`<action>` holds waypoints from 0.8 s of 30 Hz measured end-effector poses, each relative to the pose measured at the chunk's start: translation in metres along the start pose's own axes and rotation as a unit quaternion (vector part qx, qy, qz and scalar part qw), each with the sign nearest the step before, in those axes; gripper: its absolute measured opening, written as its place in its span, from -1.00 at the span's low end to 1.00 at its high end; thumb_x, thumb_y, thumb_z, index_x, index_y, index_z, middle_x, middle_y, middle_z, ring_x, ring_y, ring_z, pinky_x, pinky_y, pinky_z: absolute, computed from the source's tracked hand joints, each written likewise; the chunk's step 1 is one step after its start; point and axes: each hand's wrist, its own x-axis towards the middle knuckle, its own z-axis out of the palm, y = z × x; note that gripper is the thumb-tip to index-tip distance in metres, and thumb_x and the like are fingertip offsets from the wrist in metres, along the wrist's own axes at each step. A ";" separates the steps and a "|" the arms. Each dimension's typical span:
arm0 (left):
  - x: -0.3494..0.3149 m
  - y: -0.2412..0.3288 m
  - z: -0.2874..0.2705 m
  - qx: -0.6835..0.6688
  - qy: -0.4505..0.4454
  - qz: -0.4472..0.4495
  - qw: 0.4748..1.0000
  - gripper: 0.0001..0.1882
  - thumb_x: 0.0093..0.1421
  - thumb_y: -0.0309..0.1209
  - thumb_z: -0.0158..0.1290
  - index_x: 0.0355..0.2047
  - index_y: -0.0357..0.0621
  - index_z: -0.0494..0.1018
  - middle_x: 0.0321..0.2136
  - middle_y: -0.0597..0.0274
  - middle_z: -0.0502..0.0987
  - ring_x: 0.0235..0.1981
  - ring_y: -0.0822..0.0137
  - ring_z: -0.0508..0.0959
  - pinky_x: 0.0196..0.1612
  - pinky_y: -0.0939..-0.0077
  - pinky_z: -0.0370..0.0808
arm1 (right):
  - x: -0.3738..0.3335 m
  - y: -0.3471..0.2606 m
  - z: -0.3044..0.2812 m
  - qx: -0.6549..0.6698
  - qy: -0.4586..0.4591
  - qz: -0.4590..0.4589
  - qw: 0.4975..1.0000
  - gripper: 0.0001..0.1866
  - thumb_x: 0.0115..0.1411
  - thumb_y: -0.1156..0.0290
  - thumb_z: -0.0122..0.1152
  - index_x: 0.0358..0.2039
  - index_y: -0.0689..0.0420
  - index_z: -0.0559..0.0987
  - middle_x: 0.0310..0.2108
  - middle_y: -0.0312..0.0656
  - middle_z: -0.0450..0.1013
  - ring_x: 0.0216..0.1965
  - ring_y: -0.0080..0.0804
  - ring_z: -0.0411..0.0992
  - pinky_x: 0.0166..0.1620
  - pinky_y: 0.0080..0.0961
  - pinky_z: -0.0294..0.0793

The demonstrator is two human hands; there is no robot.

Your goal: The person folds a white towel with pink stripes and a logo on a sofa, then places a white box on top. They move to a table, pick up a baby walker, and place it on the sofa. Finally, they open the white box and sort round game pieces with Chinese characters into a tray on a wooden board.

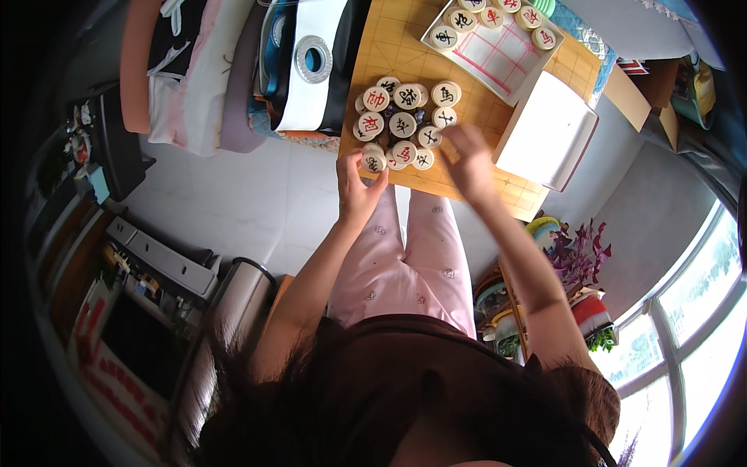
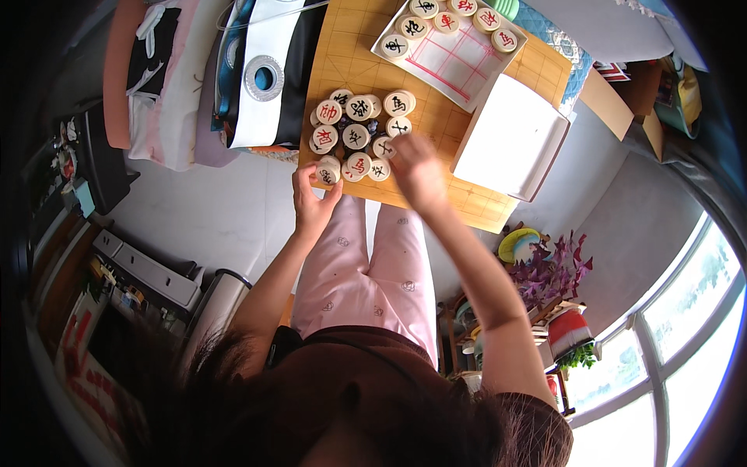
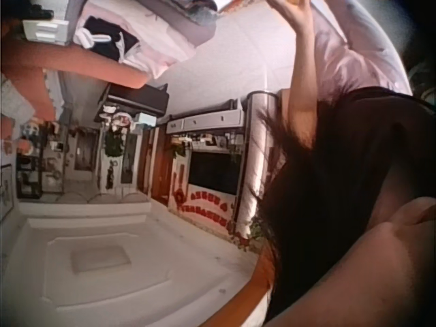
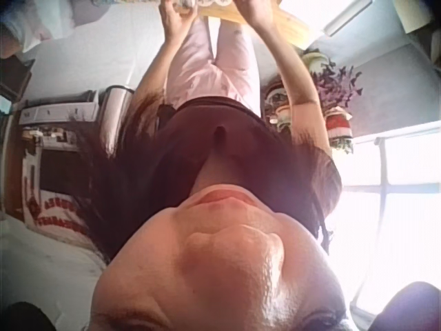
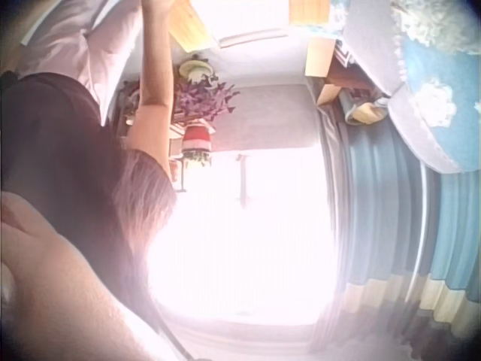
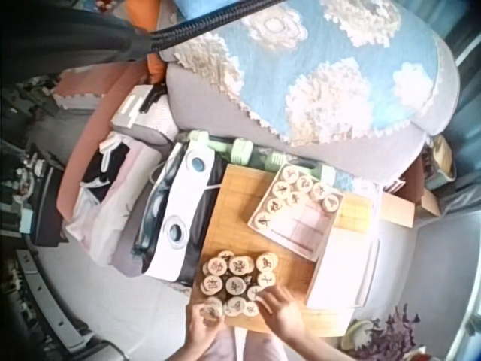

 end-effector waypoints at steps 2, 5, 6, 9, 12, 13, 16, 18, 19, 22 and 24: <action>0.000 0.003 0.001 -0.011 0.009 -0.001 1.000 -0.48 -0.12 -0.51 0.25 -0.15 -0.23 0.25 -0.17 0.03 0.37 -0.18 0.07 0.38 -0.16 0.33 0.39 | -0.032 -0.010 0.042 0.000 -0.067 0.061 0.996 -0.58 -0.12 0.46 0.33 -0.18 0.15 0.47 -0.22 -0.13 0.34 -0.21 -0.11 0.34 -0.17 -0.30 0.43; 0.002 0.010 0.003 -0.028 0.027 0.015 0.999 -0.49 -0.13 -0.55 0.23 -0.16 -0.22 0.26 -0.17 0.02 0.37 -0.16 0.06 0.38 -0.15 0.33 0.40 | -0.032 -0.014 0.070 -0.054 -0.060 0.080 0.994 -0.52 -0.13 0.34 0.34 -0.17 0.17 0.43 -0.24 -0.10 0.30 -0.20 -0.15 0.31 -0.18 -0.31 0.42; 0.005 0.012 0.003 -0.032 0.031 0.011 0.999 -0.49 -0.14 -0.54 0.24 -0.17 -0.22 0.26 -0.18 0.02 0.37 -0.16 0.05 0.38 -0.12 0.29 0.37 | -0.028 -0.016 0.071 -0.056 -0.060 0.080 0.993 -0.51 -0.14 0.35 0.34 -0.17 0.19 0.42 -0.25 -0.11 0.30 -0.20 -0.15 0.31 -0.18 -0.30 0.41; 0.021 0.022 0.004 -0.013 0.026 0.067 0.997 -0.46 -0.15 -0.51 0.26 -0.15 -0.23 0.28 -0.17 0.03 0.38 -0.15 0.04 0.37 -0.06 0.23 0.31 | -0.009 -0.009 0.045 -0.026 0.030 0.064 0.997 -0.54 -0.16 0.47 0.31 -0.18 0.19 0.40 -0.32 -0.15 0.32 -0.25 -0.19 0.29 -0.24 -0.30 0.36; 0.056 0.051 0.005 0.016 0.036 0.150 0.988 -0.45 -0.15 -0.47 0.27 -0.13 -0.23 0.30 -0.16 0.05 0.38 -0.13 0.05 0.37 -0.02 0.20 0.27 | 0.047 0.026 -0.007 -0.111 0.118 0.076 0.984 -0.63 -0.13 0.55 0.27 -0.25 0.17 0.40 -0.38 -0.17 0.33 -0.30 -0.20 0.27 -0.27 -0.31 0.32; 0.071 0.061 0.010 0.023 0.026 0.166 0.986 -0.45 -0.15 -0.45 0.27 -0.13 -0.21 0.31 -0.16 0.07 0.38 -0.13 0.05 0.36 -0.02 0.19 0.26 | 0.067 0.048 -0.015 -0.132 0.148 0.073 0.977 -0.65 -0.11 0.53 0.26 -0.27 0.17 0.40 -0.37 -0.16 0.33 -0.29 -0.18 0.27 -0.25 -0.30 0.32; 0.114 0.086 0.031 0.053 -0.005 0.206 0.977 -0.45 -0.17 -0.41 0.28 -0.14 -0.18 0.33 -0.19 0.11 0.37 -0.14 0.06 0.35 -0.02 0.17 0.25 | 0.121 0.102 -0.026 -0.159 0.179 0.079 0.968 -0.67 -0.05 0.47 0.26 -0.26 0.17 0.39 -0.30 -0.09 0.32 -0.23 -0.10 0.27 -0.17 -0.24 0.34; 0.137 0.097 0.047 0.058 -0.013 0.216 0.975 -0.49 -0.16 -0.36 0.28 -0.17 -0.16 0.36 -0.22 0.17 0.38 -0.15 0.08 0.35 -0.06 0.19 0.26 | 0.140 0.134 -0.026 -0.198 0.154 0.076 0.965 -0.64 -0.02 0.43 0.25 -0.20 0.18 0.38 -0.20 -0.03 0.29 -0.16 -0.03 0.26 -0.09 -0.23 0.35; 0.144 0.098 0.051 0.060 -0.017 0.209 0.976 -0.50 -0.15 -0.35 0.28 -0.18 -0.16 0.37 -0.23 0.16 0.39 -0.15 0.08 0.35 -0.06 0.20 0.26 | 0.144 0.132 -0.024 -0.184 0.138 0.104 0.968 -0.55 -0.06 0.43 0.28 -0.10 0.14 0.42 -0.19 -0.05 0.29 -0.14 -0.03 0.29 -0.07 -0.21 0.36; 0.157 0.087 0.047 0.058 -0.014 0.183 0.981 -0.53 -0.16 -0.35 0.28 -0.21 -0.16 0.39 -0.25 0.17 0.41 -0.16 0.08 0.36 -0.07 0.23 0.28 | 0.138 0.088 -0.030 -0.189 0.169 0.070 0.965 -0.56 -0.01 0.42 0.27 -0.07 0.14 0.45 -0.20 -0.05 0.30 -0.16 -0.05 0.30 -0.11 -0.21 0.36; 0.154 0.079 0.039 0.072 -0.005 0.194 0.978 -0.53 -0.15 -0.30 0.27 -0.22 -0.12 0.37 -0.26 0.23 0.38 -0.16 0.12 0.35 -0.12 0.22 0.27 | 0.114 0.046 -0.033 0.090 0.069 0.167 0.979 -0.71 0.07 0.38 0.25 -0.22 0.25 0.52 -0.30 -0.14 0.41 -0.33 -0.34 0.39 -0.26 -0.45 0.41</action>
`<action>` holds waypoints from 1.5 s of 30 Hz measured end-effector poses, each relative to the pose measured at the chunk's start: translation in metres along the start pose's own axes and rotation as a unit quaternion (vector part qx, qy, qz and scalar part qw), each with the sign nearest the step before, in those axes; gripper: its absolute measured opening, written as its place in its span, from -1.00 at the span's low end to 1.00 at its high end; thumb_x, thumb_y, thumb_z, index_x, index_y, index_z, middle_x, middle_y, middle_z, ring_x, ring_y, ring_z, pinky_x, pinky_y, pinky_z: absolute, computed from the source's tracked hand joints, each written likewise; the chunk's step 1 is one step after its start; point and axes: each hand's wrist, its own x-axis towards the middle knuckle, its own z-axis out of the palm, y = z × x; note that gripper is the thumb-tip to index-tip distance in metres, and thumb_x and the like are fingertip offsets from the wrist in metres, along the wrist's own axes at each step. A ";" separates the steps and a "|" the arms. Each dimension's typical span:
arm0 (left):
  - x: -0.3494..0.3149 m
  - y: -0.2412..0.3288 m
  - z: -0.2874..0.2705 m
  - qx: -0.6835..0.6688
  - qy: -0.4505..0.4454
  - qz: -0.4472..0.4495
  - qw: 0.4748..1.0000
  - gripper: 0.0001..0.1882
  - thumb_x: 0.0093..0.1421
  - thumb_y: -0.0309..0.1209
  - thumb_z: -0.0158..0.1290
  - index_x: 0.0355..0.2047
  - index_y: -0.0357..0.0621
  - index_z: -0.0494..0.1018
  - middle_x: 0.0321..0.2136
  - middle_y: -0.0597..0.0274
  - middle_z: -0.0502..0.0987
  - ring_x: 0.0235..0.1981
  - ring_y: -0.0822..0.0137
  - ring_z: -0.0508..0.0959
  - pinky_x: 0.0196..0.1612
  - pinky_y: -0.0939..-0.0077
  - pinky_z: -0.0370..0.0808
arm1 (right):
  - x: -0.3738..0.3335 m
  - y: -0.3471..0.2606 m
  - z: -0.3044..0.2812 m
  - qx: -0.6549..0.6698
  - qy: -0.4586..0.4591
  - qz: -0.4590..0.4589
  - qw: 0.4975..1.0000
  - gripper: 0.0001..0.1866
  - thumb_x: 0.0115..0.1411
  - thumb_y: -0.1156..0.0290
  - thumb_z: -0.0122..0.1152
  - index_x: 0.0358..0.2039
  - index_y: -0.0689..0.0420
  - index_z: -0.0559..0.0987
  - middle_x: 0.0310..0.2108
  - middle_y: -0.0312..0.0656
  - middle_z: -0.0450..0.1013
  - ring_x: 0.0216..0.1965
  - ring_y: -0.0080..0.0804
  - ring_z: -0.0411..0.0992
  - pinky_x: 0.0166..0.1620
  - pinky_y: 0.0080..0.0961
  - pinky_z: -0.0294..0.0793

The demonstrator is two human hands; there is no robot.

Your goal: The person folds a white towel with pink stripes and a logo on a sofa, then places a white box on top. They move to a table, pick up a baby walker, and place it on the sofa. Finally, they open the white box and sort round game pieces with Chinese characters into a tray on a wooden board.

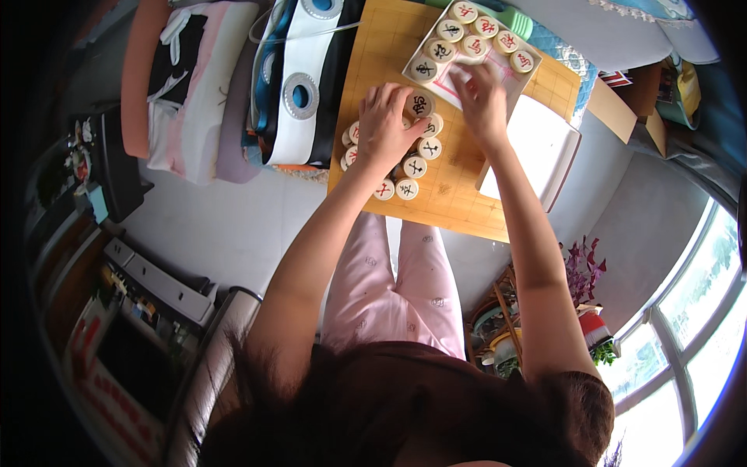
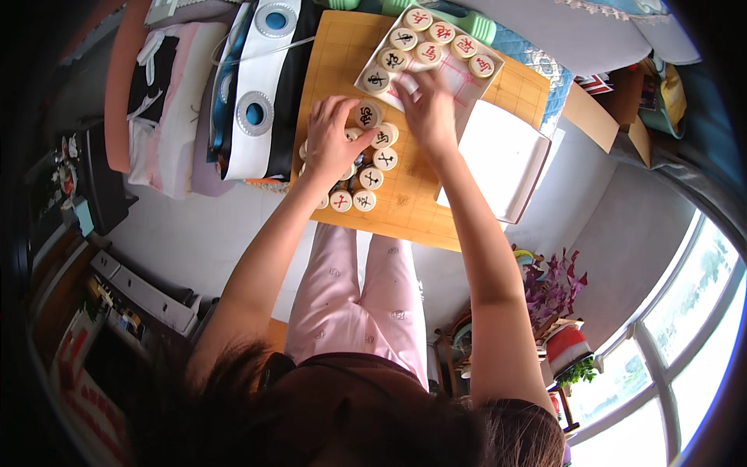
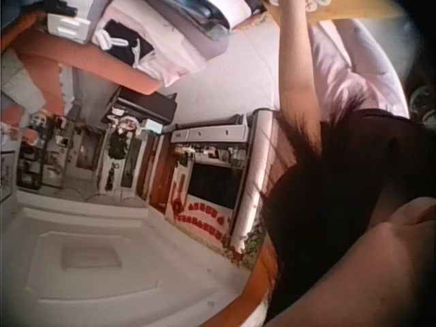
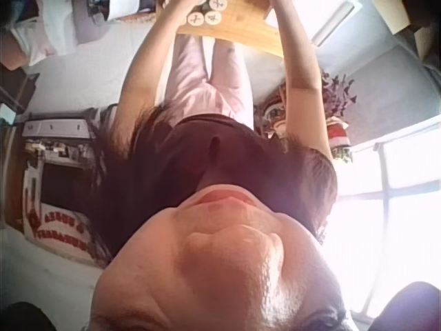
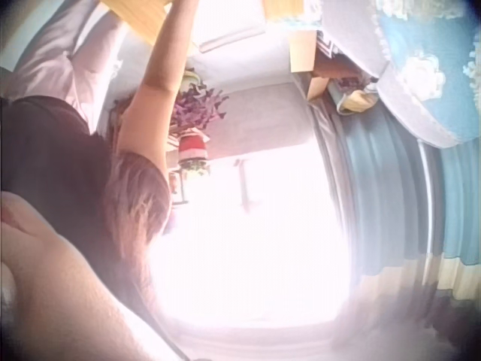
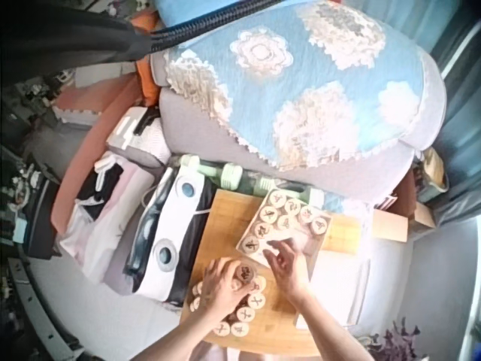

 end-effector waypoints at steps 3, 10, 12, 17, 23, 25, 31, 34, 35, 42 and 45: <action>-0.013 0.001 -0.003 0.017 -0.019 0.028 0.999 -0.50 -0.16 -0.30 0.28 -0.21 -0.14 0.37 -0.24 0.21 0.39 -0.14 0.12 0.35 -0.11 0.22 0.28 | -0.054 0.003 0.017 0.143 -0.074 0.010 0.987 -0.71 0.12 0.45 0.20 -0.15 0.27 0.50 -0.37 -0.20 0.45 -0.47 -0.53 0.39 -0.38 -0.61 0.41; -0.049 -0.021 -0.026 0.007 0.018 -0.041 0.999 -0.43 -0.08 -0.40 0.24 -0.02 -0.16 0.34 -0.07 0.11 0.34 -0.06 0.07 0.32 0.00 0.20 0.26 | -0.018 0.049 0.020 0.226 0.120 0.163 0.953 -0.76 0.08 0.51 0.16 -0.23 0.32 0.48 -0.44 -0.15 0.50 -0.49 -0.53 0.44 -0.44 -0.61 0.44; -0.059 -0.030 -0.025 0.007 0.031 -0.053 0.998 -0.51 -0.04 -0.47 0.19 -0.05 -0.16 0.36 -0.08 0.11 0.34 -0.08 0.08 0.33 -0.01 0.21 0.27 | 0.003 0.061 0.023 0.122 0.087 0.205 0.967 -0.74 0.05 0.45 0.18 -0.24 0.30 0.51 -0.45 -0.10 0.50 -0.51 -0.40 0.46 -0.40 -0.52 0.46; -0.070 -0.042 -0.024 -0.018 0.038 -0.089 0.995 -0.58 0.03 -0.55 0.10 -0.04 -0.17 0.37 -0.05 0.07 0.32 -0.07 0.06 0.33 -0.02 0.26 0.32 | 0.010 0.087 0.037 -0.001 0.086 0.115 0.990 -0.75 0.02 0.44 0.18 -0.26 0.22 0.56 -0.24 0.01 0.36 -0.36 -0.19 0.45 -0.26 -0.35 0.45; -0.066 -0.054 -0.033 -0.077 -0.063 -0.115 0.988 -0.49 0.02 -0.62 0.05 0.04 -0.18 0.32 -0.02 0.04 0.32 -0.03 0.03 0.34 0.02 0.30 0.36 | -0.056 0.033 0.038 -0.084 0.039 -0.029 0.995 -0.78 0.03 0.58 0.16 -0.26 0.10 0.57 -0.26 -0.18 0.38 -0.41 -0.32 0.38 -0.31 -0.42 0.43; -0.062 -0.058 -0.031 -0.060 -0.097 -0.106 0.988 -0.48 -0.01 -0.62 0.05 0.04 -0.19 0.32 -0.01 0.03 0.32 -0.03 0.01 0.34 0.02 0.29 0.36 | -0.070 0.008 0.047 -0.184 -0.026 -0.102 0.977 -0.74 0.00 0.55 0.18 -0.25 0.02 0.58 -0.23 -0.25 0.39 -0.26 -0.29 0.36 -0.23 -0.38 0.40; -0.049 -0.057 -0.026 0.006 -0.156 -0.068 0.985 -0.51 -0.04 -0.60 0.08 -0.03 -0.24 0.33 -0.19 0.08 0.40 -0.11 0.06 0.40 -0.03 0.26 0.38 | -0.061 -0.006 0.067 -0.263 -0.116 -0.219 0.932 -0.64 -0.03 0.47 0.10 -0.17 -0.13 0.55 -0.18 -0.27 0.38 -0.02 -0.21 0.25 0.08 -0.24 0.13; -0.047 -0.057 -0.026 0.020 -0.148 -0.055 0.987 -0.53 -0.06 -0.58 0.10 -0.07 -0.24 0.34 -0.26 0.12 0.41 -0.16 0.09 0.43 -0.07 0.25 0.40 | -0.057 -0.003 0.069 -0.234 -0.089 -0.252 0.935 -0.65 -0.15 0.51 0.23 -0.27 -0.07 0.55 -0.20 -0.33 0.41 -0.04 -0.24 0.29 0.02 -0.24 0.20; -0.047 -0.056 -0.027 0.023 -0.122 -0.040 0.991 -0.54 -0.07 -0.57 0.11 -0.08 -0.24 0.34 -0.27 0.13 0.41 -0.18 0.10 0.44 -0.09 0.26 0.41 | -0.059 -0.003 0.062 -0.220 -0.059 -0.225 0.947 -0.62 -0.18 0.49 0.26 -0.24 -0.02 0.53 -0.22 -0.30 0.40 -0.11 -0.23 0.31 -0.04 -0.26 0.27; -0.065 -0.018 -0.035 -0.003 -0.121 0.013 0.993 -0.52 -0.08 -0.51 0.18 -0.09 -0.25 0.36 -0.22 0.10 0.44 -0.18 0.08 0.44 -0.11 0.28 0.43 | -0.070 0.018 0.043 -0.246 -0.054 -0.147 0.957 -0.53 -0.20 0.52 0.28 -0.18 0.01 0.44 -0.31 -0.22 0.34 -0.25 -0.20 0.33 -0.19 -0.36 0.41; -0.080 -0.013 -0.031 -0.002 -0.112 0.017 0.994 -0.48 -0.09 -0.53 0.18 -0.06 -0.23 0.35 -0.18 0.10 0.43 -0.13 0.07 0.42 -0.08 0.30 0.42 | -0.067 0.019 0.041 -0.229 -0.029 -0.169 0.958 -0.50 -0.21 0.58 0.28 -0.16 0.06 0.42 -0.31 -0.17 0.37 -0.25 -0.13 0.32 -0.17 -0.35 0.42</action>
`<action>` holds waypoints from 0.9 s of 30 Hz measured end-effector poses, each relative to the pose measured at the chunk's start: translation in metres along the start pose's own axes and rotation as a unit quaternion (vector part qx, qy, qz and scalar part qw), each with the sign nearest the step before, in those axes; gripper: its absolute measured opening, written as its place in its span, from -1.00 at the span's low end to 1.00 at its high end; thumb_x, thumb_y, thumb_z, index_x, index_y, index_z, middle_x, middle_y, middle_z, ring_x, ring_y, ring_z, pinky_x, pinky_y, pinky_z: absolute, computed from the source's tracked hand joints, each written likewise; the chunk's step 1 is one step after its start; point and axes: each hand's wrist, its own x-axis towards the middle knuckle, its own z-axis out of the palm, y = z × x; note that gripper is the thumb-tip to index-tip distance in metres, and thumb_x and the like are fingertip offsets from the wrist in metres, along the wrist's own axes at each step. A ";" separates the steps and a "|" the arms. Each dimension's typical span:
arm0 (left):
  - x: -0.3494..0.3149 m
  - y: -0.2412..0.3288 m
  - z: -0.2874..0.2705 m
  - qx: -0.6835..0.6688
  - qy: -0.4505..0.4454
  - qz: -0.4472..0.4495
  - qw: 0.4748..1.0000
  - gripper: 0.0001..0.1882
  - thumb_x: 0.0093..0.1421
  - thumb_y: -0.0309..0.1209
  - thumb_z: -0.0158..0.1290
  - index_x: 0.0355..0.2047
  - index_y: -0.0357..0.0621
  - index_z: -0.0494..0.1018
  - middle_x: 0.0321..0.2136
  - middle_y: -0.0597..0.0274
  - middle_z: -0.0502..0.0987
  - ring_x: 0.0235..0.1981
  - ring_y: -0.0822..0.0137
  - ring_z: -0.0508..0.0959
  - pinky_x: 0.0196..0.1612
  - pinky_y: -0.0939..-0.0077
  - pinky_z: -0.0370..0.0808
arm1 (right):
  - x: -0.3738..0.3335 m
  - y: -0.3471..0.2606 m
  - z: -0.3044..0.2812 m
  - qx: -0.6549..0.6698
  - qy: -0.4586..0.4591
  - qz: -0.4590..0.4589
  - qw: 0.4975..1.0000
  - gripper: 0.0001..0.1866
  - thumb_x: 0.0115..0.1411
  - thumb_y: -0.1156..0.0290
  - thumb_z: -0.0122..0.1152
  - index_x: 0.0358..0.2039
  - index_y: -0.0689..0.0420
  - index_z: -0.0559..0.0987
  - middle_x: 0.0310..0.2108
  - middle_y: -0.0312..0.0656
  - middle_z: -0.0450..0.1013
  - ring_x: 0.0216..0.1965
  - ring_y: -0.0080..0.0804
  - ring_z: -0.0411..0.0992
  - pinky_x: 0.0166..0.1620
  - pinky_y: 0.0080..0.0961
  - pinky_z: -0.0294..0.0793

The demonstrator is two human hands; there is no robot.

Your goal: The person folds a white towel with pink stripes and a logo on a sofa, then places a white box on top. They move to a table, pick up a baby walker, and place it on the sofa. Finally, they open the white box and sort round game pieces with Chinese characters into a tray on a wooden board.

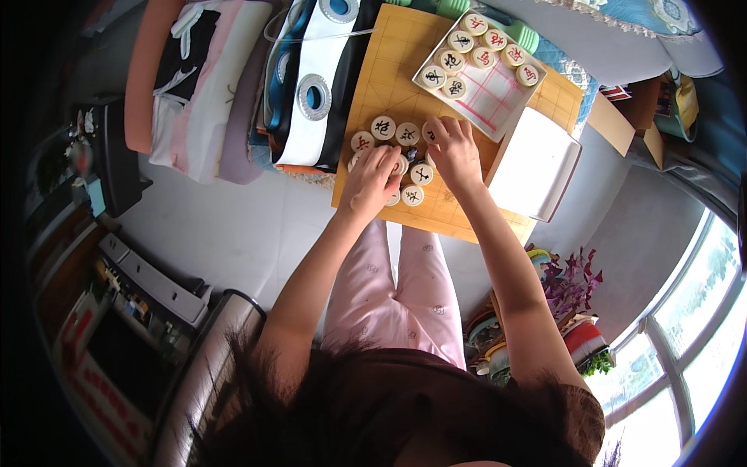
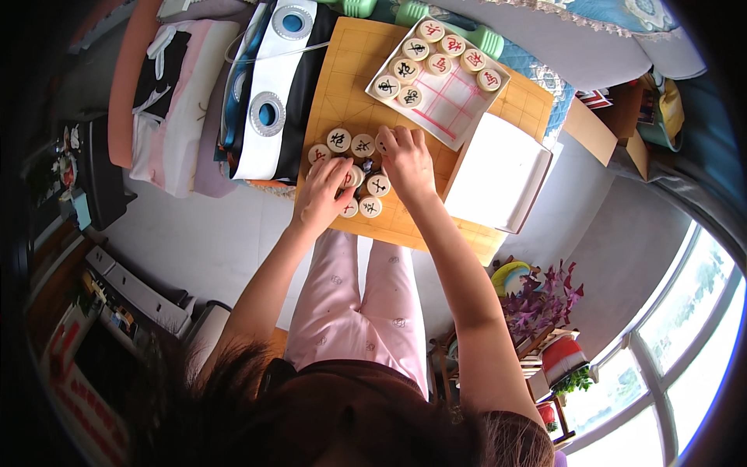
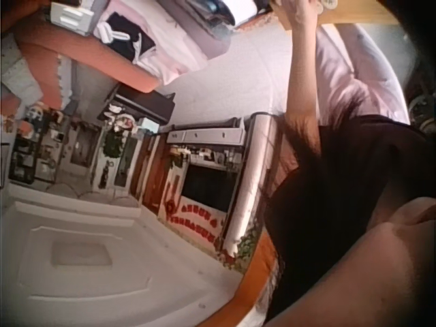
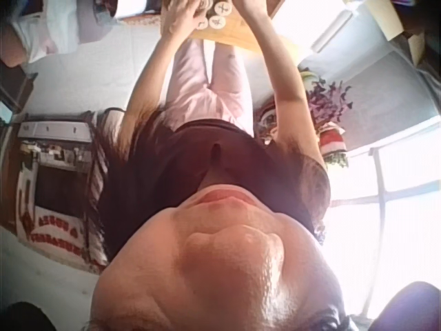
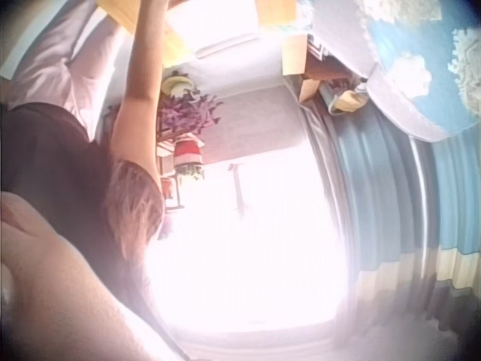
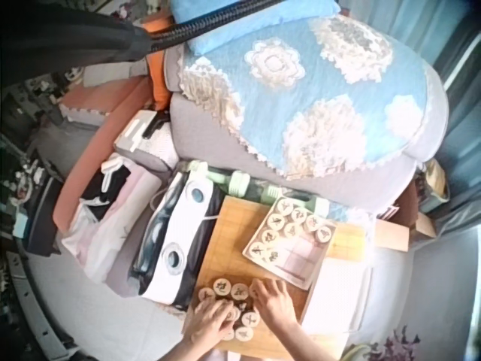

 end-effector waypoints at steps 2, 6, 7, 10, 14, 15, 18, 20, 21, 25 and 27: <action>-0.007 0.000 0.003 -0.003 0.017 -0.006 1.000 -0.48 -0.10 -0.55 0.17 -0.06 -0.24 0.35 -0.18 0.09 0.42 -0.14 0.07 0.41 -0.10 0.29 0.43 | 0.009 0.001 -0.007 0.033 0.049 0.032 0.998 -0.52 -0.19 0.59 0.26 -0.16 0.08 0.43 -0.30 -0.14 0.38 -0.24 -0.10 0.32 -0.17 -0.32 0.42; -0.014 0.001 0.005 -0.020 0.037 -0.014 0.999 -0.47 -0.11 -0.56 0.17 -0.07 -0.28 0.33 -0.20 0.07 0.40 -0.19 0.07 0.41 -0.12 0.28 0.43 | 0.044 0.026 -0.013 0.031 0.091 0.111 0.989 -0.53 -0.12 0.54 0.27 -0.11 0.11 0.44 -0.29 -0.10 0.42 -0.27 -0.08 0.33 -0.16 -0.25 0.40; -0.012 0.000 0.005 -0.025 0.031 -0.017 0.999 -0.47 -0.11 -0.57 0.17 -0.06 -0.28 0.33 -0.19 0.06 0.40 -0.18 0.07 0.41 -0.12 0.28 0.43 | 0.050 0.030 -0.011 0.034 0.086 0.132 0.987 -0.54 -0.11 0.51 0.30 -0.12 0.12 0.45 -0.32 -0.10 0.43 -0.27 -0.08 0.34 -0.16 -0.24 0.38; -0.012 -0.002 0.005 -0.024 0.040 -0.005 0.999 -0.45 -0.11 -0.56 0.18 -0.05 -0.27 0.33 -0.18 0.05 0.40 -0.16 0.06 0.41 -0.12 0.28 0.43 | 0.053 0.040 -0.004 0.074 0.066 0.117 0.988 -0.53 -0.11 0.46 0.34 -0.12 0.15 0.45 -0.30 -0.07 0.46 -0.28 -0.12 0.42 -0.20 -0.28 0.43; -0.014 -0.009 0.001 -0.024 0.054 -0.013 0.998 -0.44 -0.11 -0.55 0.19 -0.03 -0.25 0.33 -0.16 0.04 0.39 -0.15 0.04 0.40 -0.10 0.29 0.43 | 0.056 0.062 0.000 0.069 0.131 0.152 0.977 -0.49 -0.12 0.40 0.40 -0.13 0.22 0.46 -0.34 -0.07 0.48 -0.40 -0.22 0.49 -0.30 -0.42 0.49; -0.014 -0.009 0.000 -0.023 0.051 -0.019 0.998 -0.44 -0.11 -0.55 0.19 -0.03 -0.24 0.33 -0.16 0.04 0.39 -0.14 0.04 0.40 -0.10 0.29 0.43 | 0.059 0.067 -0.002 0.048 0.136 0.175 0.974 -0.48 -0.13 0.40 0.41 -0.12 0.22 0.46 -0.33 -0.05 0.48 -0.39 -0.22 0.49 -0.29 -0.42 0.49; -0.015 -0.012 0.001 -0.023 0.049 -0.029 0.998 -0.43 -0.11 -0.54 0.19 -0.02 -0.23 0.32 -0.16 0.04 0.39 -0.15 0.04 0.40 -0.10 0.28 0.42 | 0.069 0.070 0.002 0.056 0.132 0.214 0.966 -0.52 -0.09 0.34 0.36 -0.15 0.23 0.45 -0.33 -0.03 0.45 -0.27 -0.14 0.43 -0.19 -0.30 0.43; -0.016 -0.014 0.001 -0.026 0.056 -0.037 0.997 -0.43 -0.10 -0.54 0.19 -0.01 -0.22 0.32 -0.16 0.04 0.39 -0.16 0.04 0.40 -0.10 0.26 0.41 | 0.075 0.063 -0.004 0.121 0.121 0.248 0.954 -0.62 -0.02 0.34 0.29 -0.22 0.25 0.45 -0.30 -0.01 0.43 -0.24 -0.13 0.43 -0.16 -0.26 0.41; -0.015 -0.014 0.000 -0.031 0.061 -0.039 0.997 -0.43 -0.10 -0.54 0.18 -0.01 -0.22 0.32 -0.16 0.04 0.39 -0.16 0.04 0.40 -0.10 0.25 0.41 | 0.073 0.063 -0.002 0.127 0.128 0.265 0.947 -0.64 -0.02 0.36 0.28 -0.23 0.25 0.45 -0.30 0.00 0.42 -0.26 -0.14 0.43 -0.17 -0.26 0.41; -0.015 -0.015 -0.001 -0.038 0.076 -0.038 0.996 -0.44 -0.09 -0.53 0.17 -0.01 -0.22 0.32 -0.17 0.04 0.39 -0.18 0.03 0.40 -0.10 0.24 0.40 | 0.064 0.077 0.010 0.081 0.128 0.290 0.945 -0.80 -0.02 0.46 0.22 -0.37 0.24 0.48 -0.35 0.00 0.43 -0.33 -0.11 0.44 -0.22 -0.27 0.42; -0.014 -0.018 -0.001 -0.048 0.077 -0.043 0.995 -0.44 -0.08 -0.55 0.17 -0.01 -0.23 0.32 -0.17 0.04 0.40 -0.18 0.03 0.40 -0.12 0.25 0.41 | 0.071 0.083 0.019 0.035 0.151 0.281 0.947 -0.83 -0.03 0.44 0.24 -0.44 0.25 0.51 -0.43 -0.04 0.45 -0.38 -0.15 0.46 -0.27 -0.30 0.42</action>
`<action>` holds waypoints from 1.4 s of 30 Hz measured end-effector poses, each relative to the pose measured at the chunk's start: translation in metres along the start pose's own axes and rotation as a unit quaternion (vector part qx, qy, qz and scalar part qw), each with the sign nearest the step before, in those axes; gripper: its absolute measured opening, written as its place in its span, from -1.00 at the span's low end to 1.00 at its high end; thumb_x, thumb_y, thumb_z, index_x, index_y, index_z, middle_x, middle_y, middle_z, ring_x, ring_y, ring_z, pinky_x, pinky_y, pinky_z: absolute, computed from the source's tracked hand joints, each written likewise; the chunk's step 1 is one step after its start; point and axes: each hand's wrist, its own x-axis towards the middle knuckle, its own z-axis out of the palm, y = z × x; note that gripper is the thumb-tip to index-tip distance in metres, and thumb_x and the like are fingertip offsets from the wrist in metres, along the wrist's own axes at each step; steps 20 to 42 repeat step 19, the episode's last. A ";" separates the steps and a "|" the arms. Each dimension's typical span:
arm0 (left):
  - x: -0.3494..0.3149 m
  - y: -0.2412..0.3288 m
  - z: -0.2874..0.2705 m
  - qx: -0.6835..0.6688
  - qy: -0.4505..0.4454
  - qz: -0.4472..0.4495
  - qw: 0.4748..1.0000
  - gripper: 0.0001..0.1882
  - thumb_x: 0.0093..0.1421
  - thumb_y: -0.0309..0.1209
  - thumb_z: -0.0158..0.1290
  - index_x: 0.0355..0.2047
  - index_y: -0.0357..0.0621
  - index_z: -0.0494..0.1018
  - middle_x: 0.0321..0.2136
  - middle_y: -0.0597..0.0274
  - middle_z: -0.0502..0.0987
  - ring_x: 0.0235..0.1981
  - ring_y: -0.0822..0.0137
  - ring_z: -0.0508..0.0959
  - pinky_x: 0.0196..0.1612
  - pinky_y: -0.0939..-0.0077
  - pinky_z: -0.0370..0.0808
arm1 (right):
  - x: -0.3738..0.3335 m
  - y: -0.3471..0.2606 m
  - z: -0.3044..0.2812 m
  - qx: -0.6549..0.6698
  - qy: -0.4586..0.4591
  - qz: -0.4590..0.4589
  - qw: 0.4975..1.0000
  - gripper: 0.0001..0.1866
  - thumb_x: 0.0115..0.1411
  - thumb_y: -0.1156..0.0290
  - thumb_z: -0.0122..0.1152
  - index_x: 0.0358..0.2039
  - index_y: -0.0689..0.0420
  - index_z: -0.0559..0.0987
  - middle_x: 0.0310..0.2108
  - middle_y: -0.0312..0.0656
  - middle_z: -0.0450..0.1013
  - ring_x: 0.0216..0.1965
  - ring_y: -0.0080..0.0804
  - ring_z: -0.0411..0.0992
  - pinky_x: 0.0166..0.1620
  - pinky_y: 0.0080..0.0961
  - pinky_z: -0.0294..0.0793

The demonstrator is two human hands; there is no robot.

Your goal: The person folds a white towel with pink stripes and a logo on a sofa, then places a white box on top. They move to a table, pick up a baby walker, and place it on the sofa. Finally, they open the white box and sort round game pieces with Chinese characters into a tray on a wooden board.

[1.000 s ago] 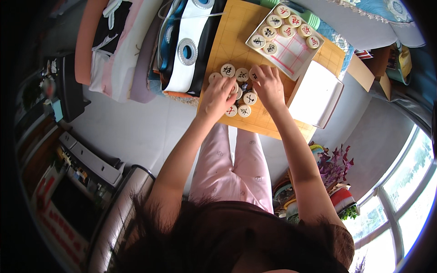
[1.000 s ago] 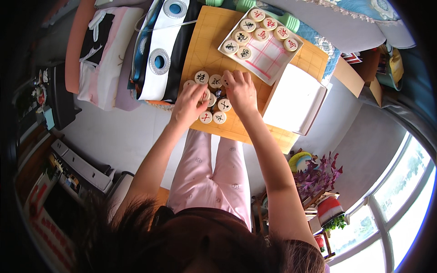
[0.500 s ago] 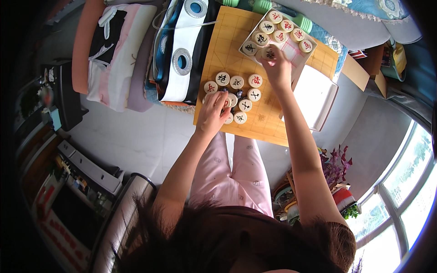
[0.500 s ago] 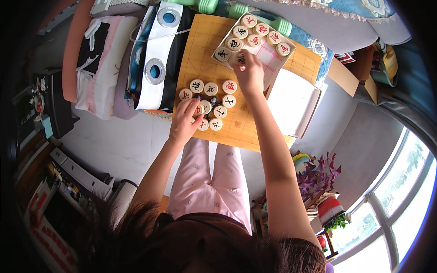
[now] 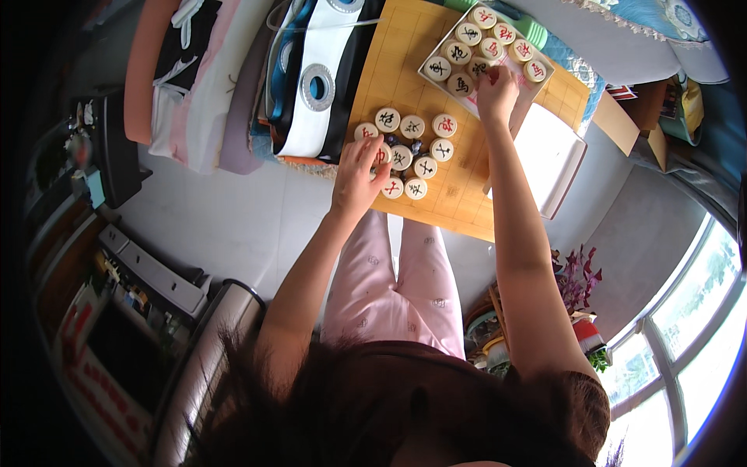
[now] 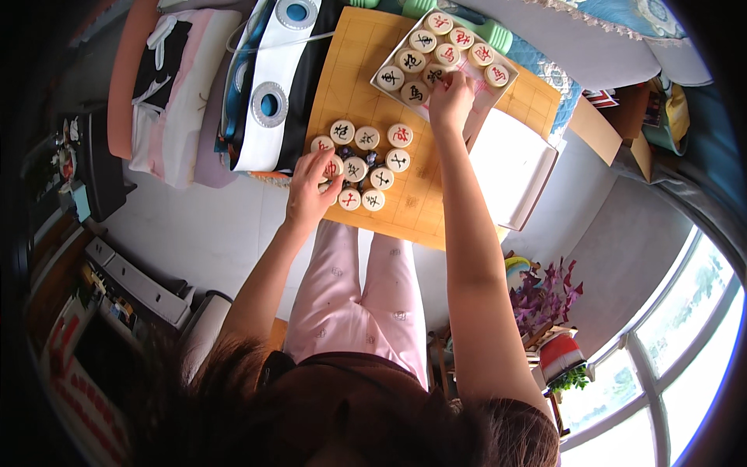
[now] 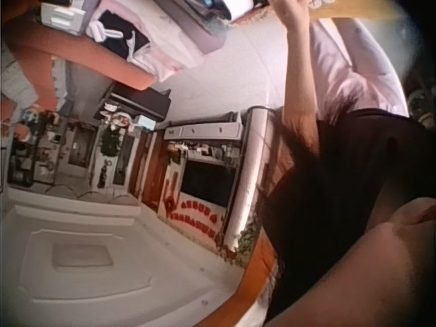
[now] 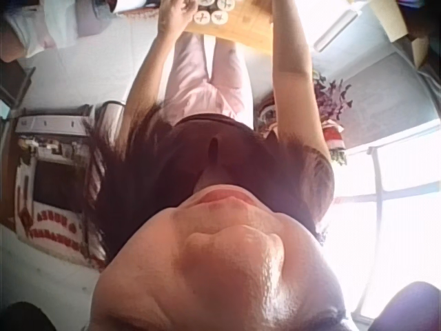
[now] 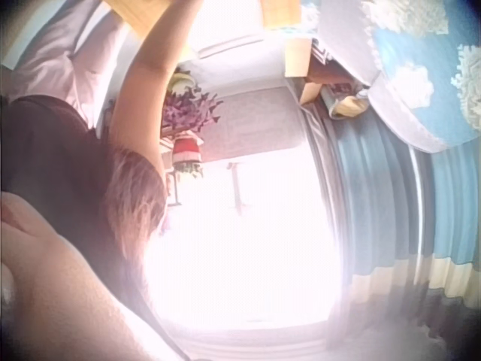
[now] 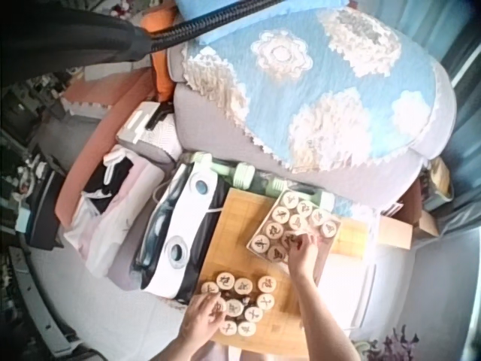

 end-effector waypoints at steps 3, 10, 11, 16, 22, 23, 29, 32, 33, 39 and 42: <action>0.001 0.000 -0.002 -0.004 0.013 0.001 1.000 -0.45 -0.08 -0.58 0.17 -0.02 -0.25 0.32 -0.18 0.05 0.41 -0.17 0.03 0.41 -0.13 0.27 0.42 | 0.005 -0.002 0.005 0.037 -0.017 -0.017 0.999 -0.81 -0.05 0.44 0.25 -0.44 0.25 0.48 -0.41 -0.02 0.42 -0.35 -0.05 0.41 -0.23 -0.24 0.40; 0.015 0.011 0.002 -0.077 0.037 -0.057 0.995 -0.50 -0.09 -0.56 0.19 -0.08 -0.26 0.35 -0.25 0.06 0.46 -0.22 0.08 0.45 -0.17 0.32 0.44 | 0.013 -0.005 -0.009 0.153 0.009 0.056 0.987 -0.78 0.02 0.45 0.17 -0.32 0.27 0.44 -0.35 -0.04 0.40 -0.38 -0.20 0.42 -0.26 -0.33 0.42; 0.022 0.010 0.005 -0.084 0.043 -0.066 0.993 -0.52 -0.09 -0.56 0.19 -0.11 -0.26 0.35 -0.27 0.06 0.46 -0.24 0.09 0.46 -0.19 0.33 0.44 | 0.005 -0.014 -0.017 0.118 0.045 0.039 0.991 -0.79 0.03 0.46 0.16 -0.32 0.27 0.44 -0.35 -0.05 0.40 -0.40 -0.21 0.41 -0.27 -0.34 0.42; 0.028 0.002 0.004 -0.240 0.093 -0.153 0.954 -0.57 -0.01 -0.56 0.21 -0.11 -0.28 0.36 -0.24 0.16 0.49 -0.32 0.43 0.52 -0.24 0.60 0.49 | -0.094 -0.032 -0.048 0.149 -0.137 -0.071 0.977 -0.85 0.04 0.64 0.15 -0.34 0.16 0.55 -0.36 -0.18 0.43 -0.53 -0.45 0.37 -0.48 -0.54 0.38; 0.012 -0.006 -0.003 -0.282 0.114 -0.215 0.928 -0.63 0.03 -0.51 0.19 -0.15 -0.27 0.37 -0.29 0.16 0.50 -0.32 0.41 0.54 -0.25 0.59 0.52 | -0.147 -0.052 -0.046 0.042 -0.257 -0.188 0.947 -0.56 -0.11 0.57 0.34 -0.15 0.00 0.56 -0.15 -0.21 0.41 -0.06 -0.26 0.37 -0.12 -0.47 0.48; 0.012 -0.006 -0.003 -0.282 0.114 -0.215 0.928 -0.63 0.03 -0.51 0.19 -0.15 -0.27 0.37 -0.29 0.16 0.50 -0.32 0.41 0.54 -0.25 0.59 0.52 | -0.147 -0.052 -0.046 0.042 -0.257 -0.188 0.947 -0.56 -0.11 0.57 0.34 -0.15 0.00 0.56 -0.15 -0.21 0.41 -0.06 -0.26 0.37 -0.12 -0.47 0.48; 0.012 -0.006 -0.003 -0.282 0.114 -0.215 0.928 -0.63 0.03 -0.51 0.19 -0.15 -0.27 0.37 -0.29 0.16 0.50 -0.32 0.41 0.54 -0.25 0.59 0.52 | -0.147 -0.052 -0.046 0.042 -0.257 -0.188 0.947 -0.56 -0.11 0.57 0.34 -0.15 0.00 0.56 -0.15 -0.21 0.41 -0.06 -0.26 0.37 -0.12 -0.47 0.48; 0.012 -0.006 -0.003 -0.282 0.114 -0.215 0.928 -0.63 0.03 -0.51 0.19 -0.15 -0.27 0.37 -0.29 0.16 0.50 -0.32 0.41 0.54 -0.25 0.59 0.52 | -0.147 -0.052 -0.046 0.042 -0.257 -0.188 0.947 -0.56 -0.11 0.57 0.34 -0.15 0.00 0.56 -0.15 -0.21 0.41 -0.06 -0.26 0.37 -0.12 -0.47 0.48; 0.012 -0.006 -0.003 -0.282 0.114 -0.215 0.928 -0.63 0.03 -0.51 0.19 -0.15 -0.27 0.37 -0.29 0.16 0.50 -0.32 0.41 0.54 -0.25 0.59 0.52 | -0.147 -0.052 -0.046 0.042 -0.257 -0.188 0.947 -0.56 -0.11 0.57 0.34 -0.15 0.00 0.56 -0.15 -0.21 0.41 -0.06 -0.26 0.37 -0.12 -0.47 0.48; 0.012 -0.006 -0.003 -0.282 0.114 -0.215 0.928 -0.63 0.03 -0.51 0.19 -0.15 -0.27 0.37 -0.29 0.16 0.50 -0.32 0.41 0.54 -0.25 0.59 0.52 | -0.147 -0.052 -0.046 0.042 -0.257 -0.188 0.947 -0.56 -0.11 0.57 0.34 -0.15 0.00 0.56 -0.15 -0.21 0.41 -0.06 -0.26 0.37 -0.12 -0.47 0.48; 0.012 -0.006 -0.003 -0.282 0.114 -0.215 0.928 -0.63 0.03 -0.51 0.19 -0.15 -0.27 0.37 -0.29 0.16 0.50 -0.32 0.41 0.54 -0.25 0.59 0.52 | -0.147 -0.052 -0.046 0.042 -0.257 -0.188 0.947 -0.56 -0.11 0.57 0.34 -0.15 0.00 0.56 -0.15 -0.21 0.41 -0.06 -0.26 0.37 -0.12 -0.47 0.48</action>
